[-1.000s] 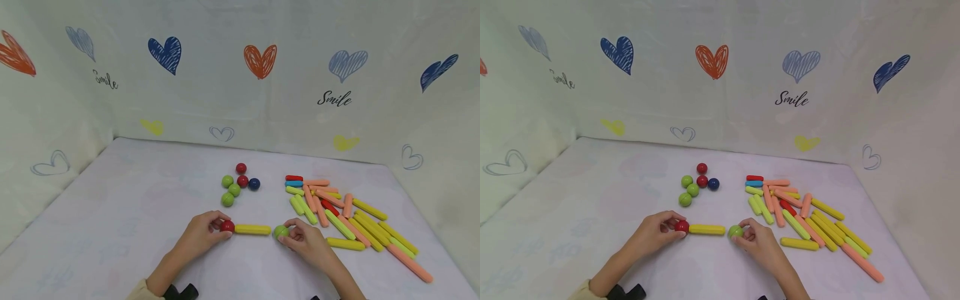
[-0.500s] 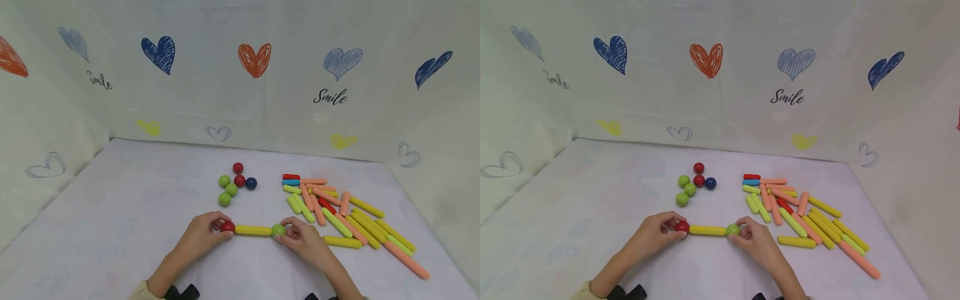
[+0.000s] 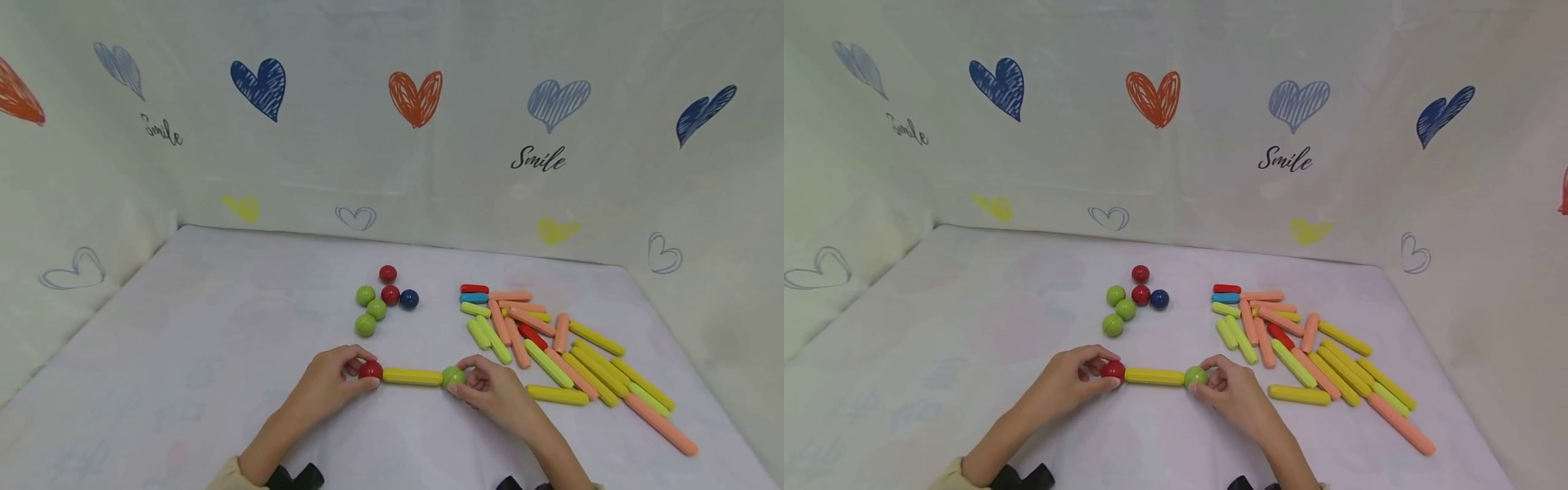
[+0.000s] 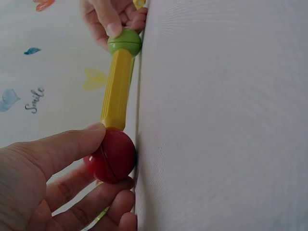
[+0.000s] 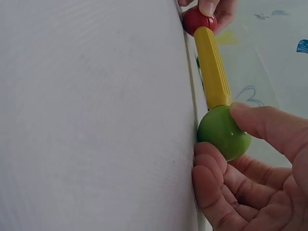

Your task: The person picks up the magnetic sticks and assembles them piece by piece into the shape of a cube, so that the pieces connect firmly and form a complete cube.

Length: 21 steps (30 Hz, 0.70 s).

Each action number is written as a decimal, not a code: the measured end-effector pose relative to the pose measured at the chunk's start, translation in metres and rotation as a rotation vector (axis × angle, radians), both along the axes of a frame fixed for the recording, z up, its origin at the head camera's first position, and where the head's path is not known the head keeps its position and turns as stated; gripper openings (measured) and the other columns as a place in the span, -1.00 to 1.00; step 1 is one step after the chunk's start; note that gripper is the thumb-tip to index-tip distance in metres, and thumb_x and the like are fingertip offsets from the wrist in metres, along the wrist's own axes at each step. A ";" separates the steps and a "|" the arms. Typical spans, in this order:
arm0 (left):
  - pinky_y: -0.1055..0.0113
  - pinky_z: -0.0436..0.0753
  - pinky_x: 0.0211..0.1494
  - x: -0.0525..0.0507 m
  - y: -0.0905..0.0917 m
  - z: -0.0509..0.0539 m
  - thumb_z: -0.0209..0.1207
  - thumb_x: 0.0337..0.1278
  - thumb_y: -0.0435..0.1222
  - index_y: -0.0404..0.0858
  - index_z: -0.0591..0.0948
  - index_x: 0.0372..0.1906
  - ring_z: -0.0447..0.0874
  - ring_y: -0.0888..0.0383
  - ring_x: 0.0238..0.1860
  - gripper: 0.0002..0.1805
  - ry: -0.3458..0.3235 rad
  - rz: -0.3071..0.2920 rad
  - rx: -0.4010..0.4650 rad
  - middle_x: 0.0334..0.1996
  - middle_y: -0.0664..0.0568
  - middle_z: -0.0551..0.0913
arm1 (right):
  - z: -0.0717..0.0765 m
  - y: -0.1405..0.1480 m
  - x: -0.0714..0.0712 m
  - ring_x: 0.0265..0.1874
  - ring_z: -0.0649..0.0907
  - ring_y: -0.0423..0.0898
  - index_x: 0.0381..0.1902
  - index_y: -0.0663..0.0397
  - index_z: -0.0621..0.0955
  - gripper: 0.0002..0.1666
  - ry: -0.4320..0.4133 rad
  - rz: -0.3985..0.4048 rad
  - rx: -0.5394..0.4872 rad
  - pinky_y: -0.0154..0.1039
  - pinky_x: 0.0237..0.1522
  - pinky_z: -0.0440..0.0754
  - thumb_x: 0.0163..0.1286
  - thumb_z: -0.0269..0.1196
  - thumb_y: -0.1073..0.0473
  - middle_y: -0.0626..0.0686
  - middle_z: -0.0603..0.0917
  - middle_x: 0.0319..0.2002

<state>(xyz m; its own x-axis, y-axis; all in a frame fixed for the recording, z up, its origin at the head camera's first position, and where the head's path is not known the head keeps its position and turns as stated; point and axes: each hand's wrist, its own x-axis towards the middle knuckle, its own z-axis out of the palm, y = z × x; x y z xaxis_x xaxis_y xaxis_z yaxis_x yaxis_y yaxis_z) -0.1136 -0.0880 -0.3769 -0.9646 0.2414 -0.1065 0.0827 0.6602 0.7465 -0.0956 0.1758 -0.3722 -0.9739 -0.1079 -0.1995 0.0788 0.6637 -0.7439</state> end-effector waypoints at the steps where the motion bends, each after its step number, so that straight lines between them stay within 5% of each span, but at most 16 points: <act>1: 0.40 0.47 -0.30 0.000 0.000 0.000 0.39 -0.13 -0.20 -0.04 0.62 -0.19 0.44 0.21 -0.36 -0.69 0.004 -0.001 0.002 -0.40 0.17 0.59 | 0.000 0.000 0.000 -0.51 0.48 -0.18 -0.07 0.12 0.56 -0.52 -0.005 0.003 0.000 -0.42 -0.52 0.44 0.12 0.36 0.00 -0.06 0.53 -0.51; 11: 0.40 0.47 -0.29 0.001 0.000 0.002 0.39 -0.13 -0.20 -0.04 0.62 -0.19 0.44 0.21 -0.35 -0.70 -0.003 -0.011 0.013 -0.39 0.16 0.59 | 0.009 0.016 -0.001 -0.49 0.53 -0.17 0.05 0.15 0.55 -0.46 0.020 0.025 -0.018 -0.40 -0.48 0.49 0.17 0.33 0.00 -0.04 0.58 -0.45; 21: 0.39 0.47 -0.29 0.001 -0.002 0.001 0.39 -0.12 -0.18 -0.03 0.61 -0.18 0.43 0.19 -0.34 -0.69 -0.004 -0.022 0.021 -0.39 0.15 0.57 | 0.032 0.032 -0.019 -0.27 0.55 -0.07 0.06 0.20 0.54 -0.55 0.174 -0.069 0.163 -0.28 -0.29 0.57 0.21 0.30 0.18 0.09 0.61 -0.22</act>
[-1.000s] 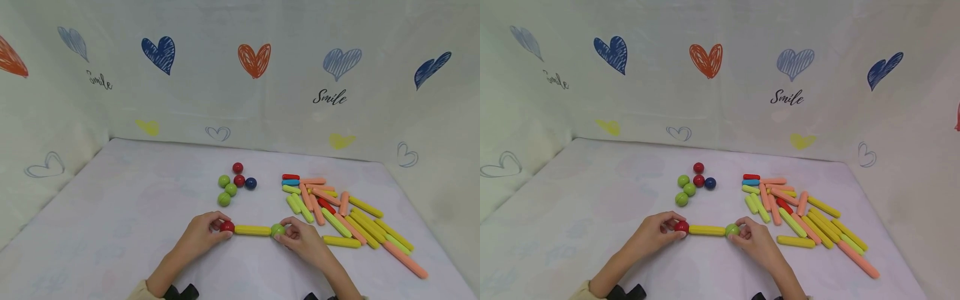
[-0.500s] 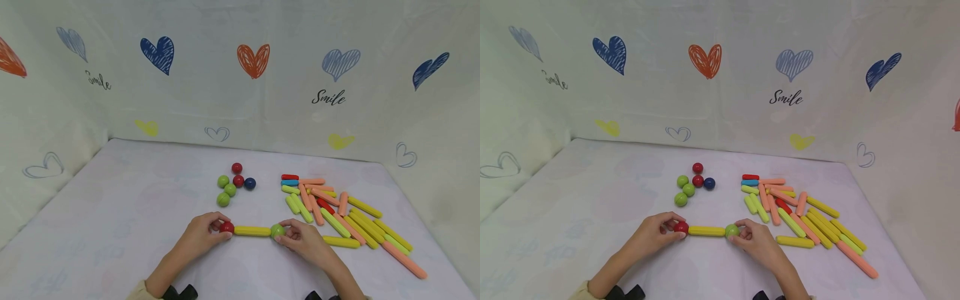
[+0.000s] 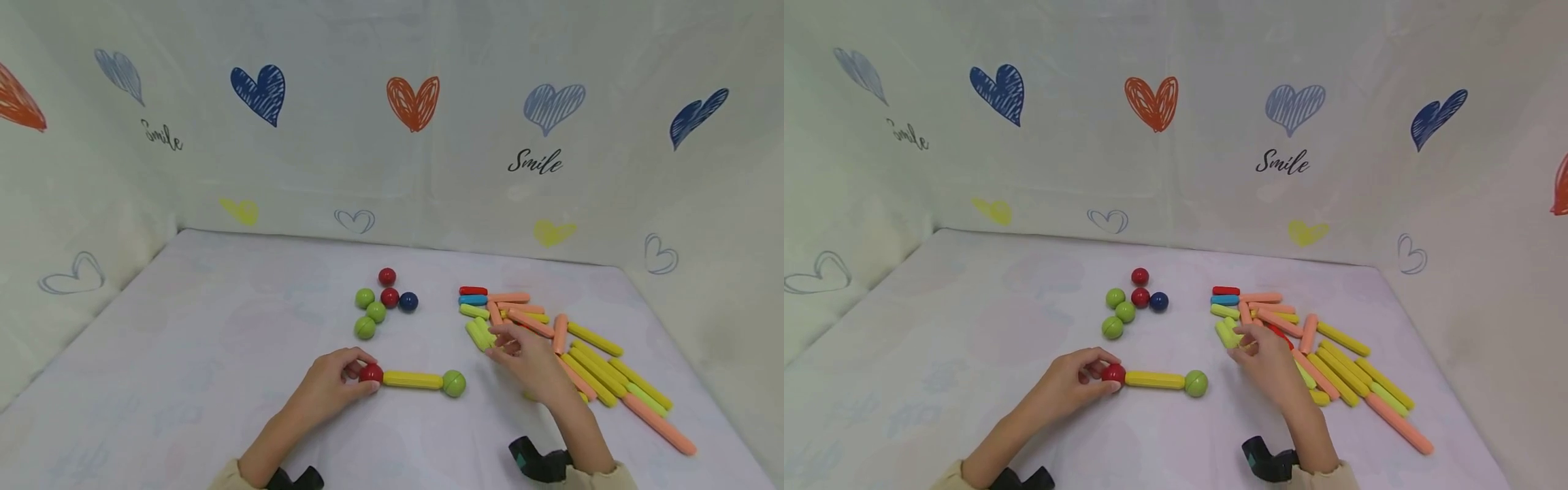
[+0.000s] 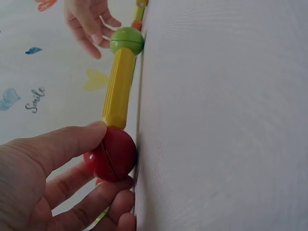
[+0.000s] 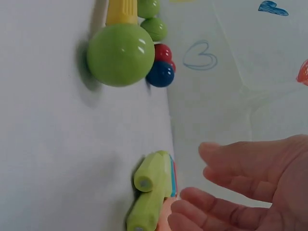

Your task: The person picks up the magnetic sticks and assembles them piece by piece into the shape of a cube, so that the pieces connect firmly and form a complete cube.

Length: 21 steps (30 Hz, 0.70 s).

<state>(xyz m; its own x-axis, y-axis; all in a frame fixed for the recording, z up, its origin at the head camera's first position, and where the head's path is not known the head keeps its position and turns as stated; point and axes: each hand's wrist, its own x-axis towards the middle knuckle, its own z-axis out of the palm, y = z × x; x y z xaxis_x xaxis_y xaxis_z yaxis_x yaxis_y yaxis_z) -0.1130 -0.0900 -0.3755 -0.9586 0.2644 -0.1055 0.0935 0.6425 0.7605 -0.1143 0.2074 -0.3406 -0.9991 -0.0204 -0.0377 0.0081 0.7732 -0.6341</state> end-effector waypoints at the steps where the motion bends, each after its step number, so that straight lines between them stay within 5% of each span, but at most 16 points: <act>1: 0.39 0.47 -0.29 0.000 0.000 0.000 0.39 -0.12 -0.18 -0.03 0.61 -0.19 0.43 0.19 -0.34 -0.69 0.003 -0.001 0.002 -0.39 0.15 0.57 | 0.000 0.000 -0.002 -0.25 0.54 -0.06 0.06 0.22 0.53 -0.54 0.003 -0.005 0.015 -0.26 -0.27 0.57 0.21 0.30 0.19 0.11 0.60 -0.20; 11: 0.41 0.46 -0.29 -0.001 -0.001 -0.001 0.38 -0.12 -0.19 -0.01 0.60 -0.21 0.43 0.20 -0.34 -0.72 0.024 -0.011 0.011 -0.39 0.16 0.57 | -0.015 0.003 -0.013 -0.39 0.45 -0.06 0.09 0.30 0.50 -0.50 -0.072 -0.090 0.176 -0.28 -0.38 0.43 0.19 0.29 0.27 0.10 0.53 -0.33; 21: 0.43 0.46 -0.30 -0.002 -0.001 -0.003 0.38 -0.11 -0.19 -0.01 0.60 -0.21 0.43 0.20 -0.35 -0.72 0.024 -0.015 0.022 -0.40 0.17 0.57 | -0.019 0.000 -0.014 -0.38 0.48 -0.06 0.00 0.37 0.54 -0.54 -0.108 -0.100 0.189 -0.23 -0.36 0.50 0.15 0.33 0.27 0.11 0.56 -0.36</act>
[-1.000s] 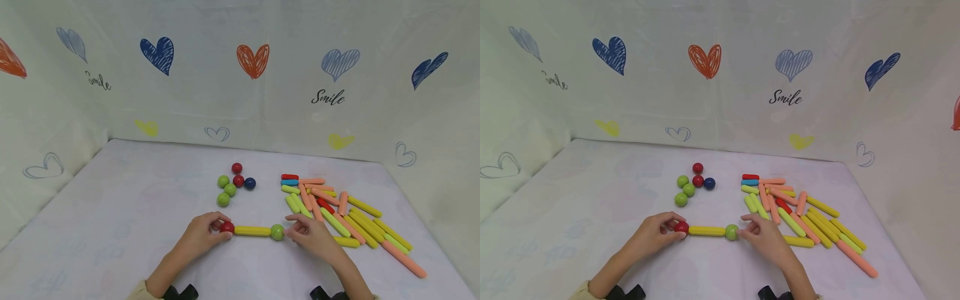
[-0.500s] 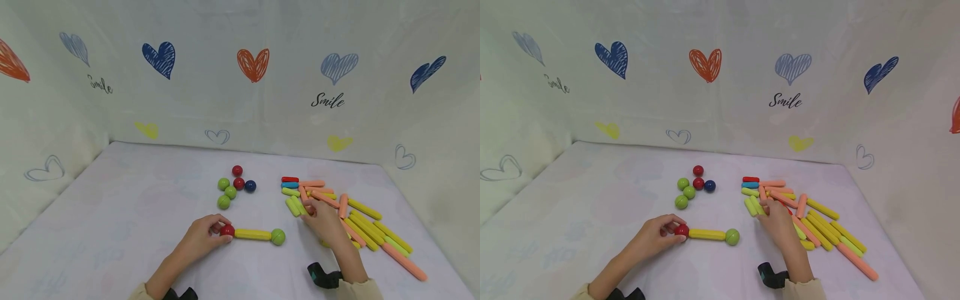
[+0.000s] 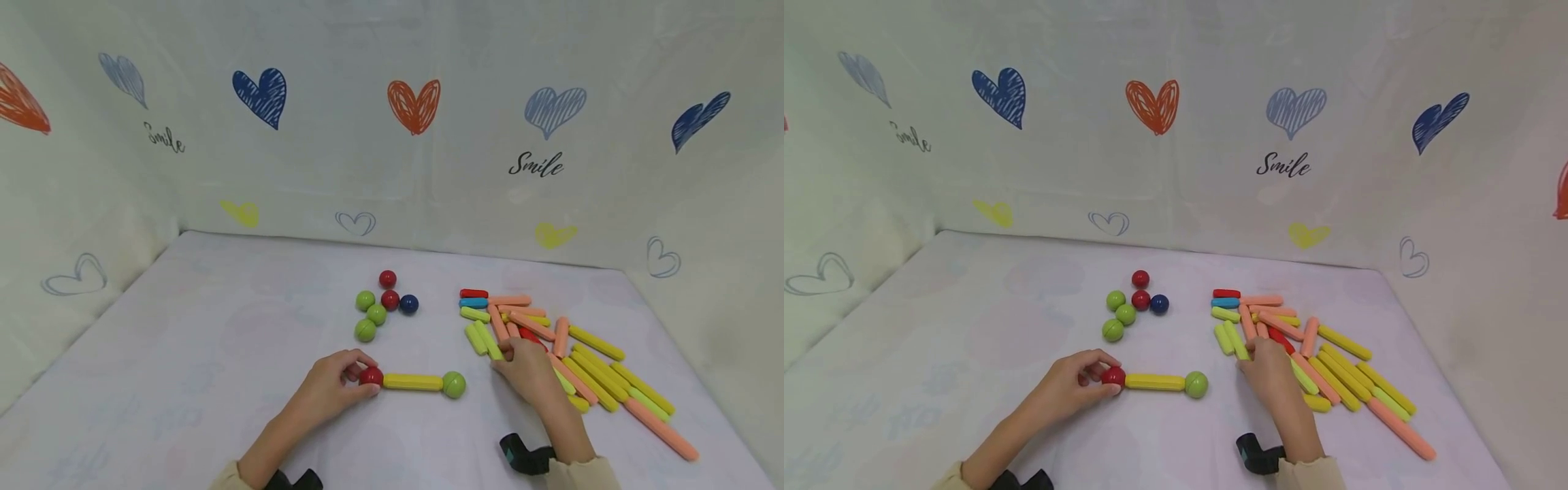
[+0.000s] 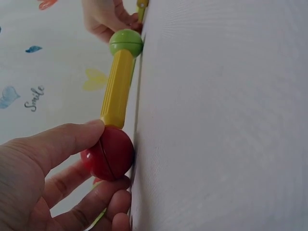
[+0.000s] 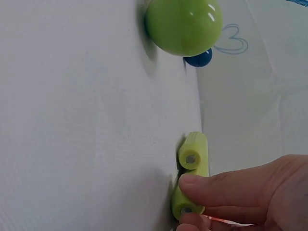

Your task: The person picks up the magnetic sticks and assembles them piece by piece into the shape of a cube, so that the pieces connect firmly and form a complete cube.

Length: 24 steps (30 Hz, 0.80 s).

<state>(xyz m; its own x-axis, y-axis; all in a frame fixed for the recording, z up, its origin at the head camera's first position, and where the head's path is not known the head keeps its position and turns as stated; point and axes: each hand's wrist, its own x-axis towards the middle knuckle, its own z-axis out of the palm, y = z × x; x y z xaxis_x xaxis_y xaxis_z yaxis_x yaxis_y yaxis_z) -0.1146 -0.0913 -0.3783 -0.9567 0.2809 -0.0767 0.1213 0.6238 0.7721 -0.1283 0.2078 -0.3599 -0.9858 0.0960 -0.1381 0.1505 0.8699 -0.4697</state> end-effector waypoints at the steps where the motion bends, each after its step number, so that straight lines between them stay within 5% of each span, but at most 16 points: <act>1: 0.43 0.46 -0.30 0.000 0.000 0.000 0.38 -0.12 -0.19 -0.02 0.60 -0.21 0.43 0.20 -0.35 -0.72 0.000 -0.001 0.000 -0.40 0.17 0.57 | 0.000 0.000 0.000 -0.37 0.48 -0.05 0.00 0.39 0.54 -0.55 -0.011 -0.003 -0.004 -0.23 -0.37 0.50 0.16 0.32 0.27 0.12 0.55 -0.35; 13: 0.43 0.47 -0.29 0.000 0.000 0.001 0.38 -0.11 -0.19 -0.03 0.61 -0.20 0.43 0.20 -0.34 -0.71 0.006 -0.001 -0.003 -0.40 0.17 0.56 | 0.006 0.001 0.004 -0.58 0.44 -0.13 0.00 0.42 0.52 -0.55 -0.033 -0.013 -0.064 -0.32 -0.51 0.37 0.20 0.28 0.25 0.09 0.49 -0.44; 24: 0.42 0.47 -0.28 0.000 0.000 0.000 0.39 -0.12 -0.18 -0.02 0.61 -0.21 0.44 0.20 -0.34 -0.71 -0.004 0.006 -0.010 -0.41 0.17 0.56 | 0.013 -0.002 0.006 -0.57 0.55 -0.16 0.11 0.34 0.44 -0.50 -0.056 -0.002 -0.308 -0.35 -0.40 0.48 0.25 0.23 0.22 0.12 0.52 -0.26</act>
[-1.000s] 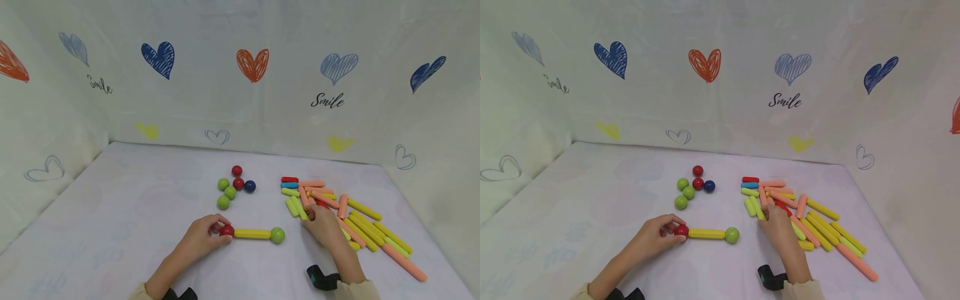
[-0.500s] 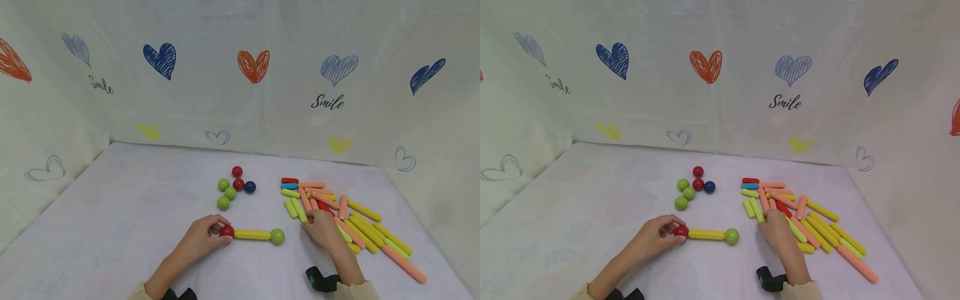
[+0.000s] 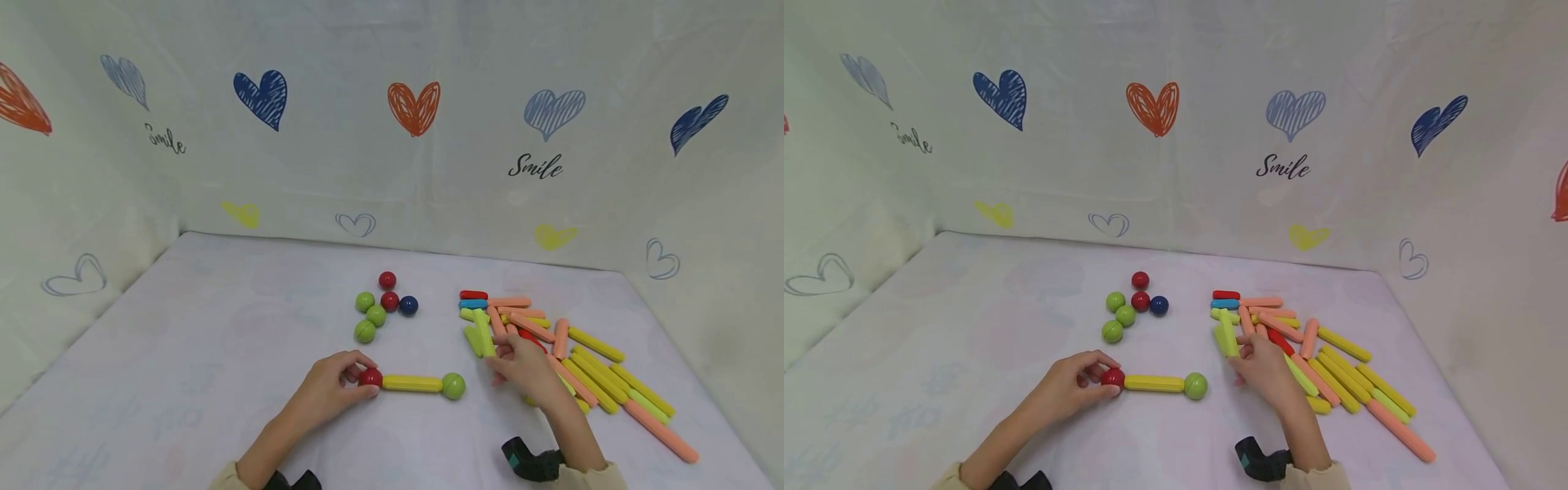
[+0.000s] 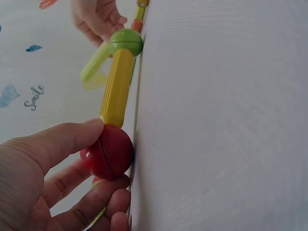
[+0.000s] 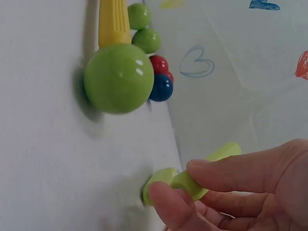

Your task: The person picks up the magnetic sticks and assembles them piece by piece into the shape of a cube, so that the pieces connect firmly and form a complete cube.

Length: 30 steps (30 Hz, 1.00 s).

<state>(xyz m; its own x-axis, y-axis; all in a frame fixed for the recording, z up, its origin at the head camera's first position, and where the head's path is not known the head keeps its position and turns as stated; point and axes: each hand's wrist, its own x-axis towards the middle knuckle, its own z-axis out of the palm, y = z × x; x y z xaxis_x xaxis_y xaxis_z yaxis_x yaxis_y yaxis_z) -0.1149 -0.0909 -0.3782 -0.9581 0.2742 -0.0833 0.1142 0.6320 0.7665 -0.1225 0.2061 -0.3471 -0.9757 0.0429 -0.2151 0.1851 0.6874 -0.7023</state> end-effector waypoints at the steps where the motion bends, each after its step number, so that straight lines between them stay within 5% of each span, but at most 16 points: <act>1: 0.42 0.47 -0.28 0.000 0.000 0.000 0.39 -0.12 -0.18 -0.02 0.61 -0.20 0.43 0.20 -0.34 -0.71 -0.003 0.001 0.000 -0.41 0.17 0.56 | 0.000 -0.001 0.001 -0.57 0.57 -0.16 0.14 0.35 0.42 -0.48 -0.005 0.011 -0.030 -0.36 -0.39 0.50 0.26 0.23 0.22 0.12 0.53 -0.25; 11: 0.43 0.45 -0.29 0.001 0.000 0.002 0.39 -0.13 -0.19 -0.04 0.61 -0.21 0.43 0.20 -0.34 -0.71 -0.003 0.002 0.010 -0.41 0.16 0.55 | 0.001 -0.018 0.005 -0.46 0.57 -0.09 -0.05 0.30 0.50 -0.56 -0.036 0.078 -0.230 -0.29 -0.35 0.57 0.18 0.32 0.17 0.06 0.56 -0.36; 30: 0.44 0.45 -0.31 0.000 -0.002 0.000 0.39 -0.13 -0.18 -0.05 0.61 -0.23 0.43 0.21 -0.36 -0.72 -0.008 -0.010 0.018 -0.43 0.16 0.56 | -0.015 -0.041 0.003 -0.41 0.51 -0.13 -0.12 0.21 0.54 -0.56 -0.050 -0.031 -0.172 -0.28 -0.36 0.60 0.11 0.39 0.10 0.04 0.56 -0.36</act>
